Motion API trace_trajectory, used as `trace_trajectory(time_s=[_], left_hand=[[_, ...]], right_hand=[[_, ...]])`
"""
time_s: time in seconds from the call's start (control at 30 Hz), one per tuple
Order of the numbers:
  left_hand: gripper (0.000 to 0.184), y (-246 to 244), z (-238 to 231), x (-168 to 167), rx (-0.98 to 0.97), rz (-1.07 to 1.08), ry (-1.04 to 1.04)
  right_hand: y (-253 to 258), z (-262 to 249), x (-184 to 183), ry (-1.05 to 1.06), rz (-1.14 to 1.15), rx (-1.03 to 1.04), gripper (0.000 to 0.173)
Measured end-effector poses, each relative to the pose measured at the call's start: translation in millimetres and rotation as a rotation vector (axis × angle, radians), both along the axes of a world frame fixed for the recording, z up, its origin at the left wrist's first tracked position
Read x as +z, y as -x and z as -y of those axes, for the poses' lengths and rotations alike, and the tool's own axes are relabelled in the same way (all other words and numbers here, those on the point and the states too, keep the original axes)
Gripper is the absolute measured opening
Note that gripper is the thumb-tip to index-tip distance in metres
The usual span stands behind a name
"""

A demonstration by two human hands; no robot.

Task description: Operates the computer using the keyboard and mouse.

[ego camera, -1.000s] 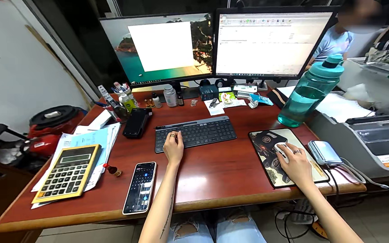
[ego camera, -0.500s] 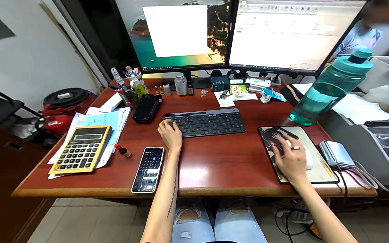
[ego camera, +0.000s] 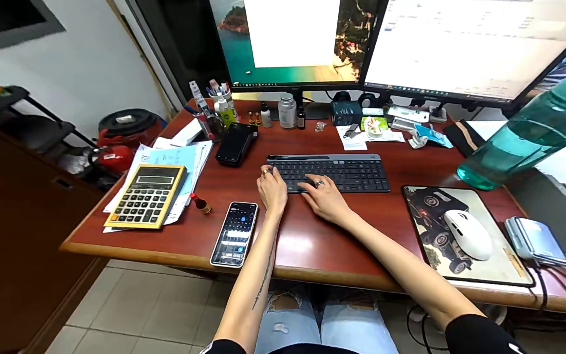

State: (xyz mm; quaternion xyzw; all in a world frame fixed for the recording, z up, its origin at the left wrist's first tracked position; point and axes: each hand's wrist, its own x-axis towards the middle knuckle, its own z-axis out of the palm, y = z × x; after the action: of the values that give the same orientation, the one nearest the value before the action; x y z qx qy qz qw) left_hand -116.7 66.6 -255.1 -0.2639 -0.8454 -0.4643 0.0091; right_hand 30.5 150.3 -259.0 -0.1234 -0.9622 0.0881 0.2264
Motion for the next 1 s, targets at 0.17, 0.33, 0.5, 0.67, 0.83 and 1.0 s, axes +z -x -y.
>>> trace_trajectory(time_s=[0.17, 0.33, 0.5, 0.67, 0.83, 1.0], left_hand=[[0.041, -6, -3, -2, -0.068, -0.010, -0.036], [0.042, -10, 0, -2, -0.094, -0.026, -0.029], [0.042, -6, -1, -1, -0.076, 0.036, -0.042], [0.042, -5, 1, -3, -0.111, -0.025, -0.007], [0.032, -4, 2, -15, -0.296, -0.425, -0.020], [0.029, -2, 1, -16, -0.342, -0.435, -0.019]], right_hand=[[10, -3, -10, 0.031, -0.082, -0.115, 0.036], [0, -7, -6, -0.022, -0.088, -0.151, 0.034], [-18, -16, 6, 0.032, -0.144, -0.253, 0.033], [-29, -27, 6, 0.126, -0.108, -0.285, 0.033], [-24, -34, 0, 0.122, -0.076, -0.271, 0.033], [-26, -43, 2, 0.114, -0.055, -0.368, 0.037]])
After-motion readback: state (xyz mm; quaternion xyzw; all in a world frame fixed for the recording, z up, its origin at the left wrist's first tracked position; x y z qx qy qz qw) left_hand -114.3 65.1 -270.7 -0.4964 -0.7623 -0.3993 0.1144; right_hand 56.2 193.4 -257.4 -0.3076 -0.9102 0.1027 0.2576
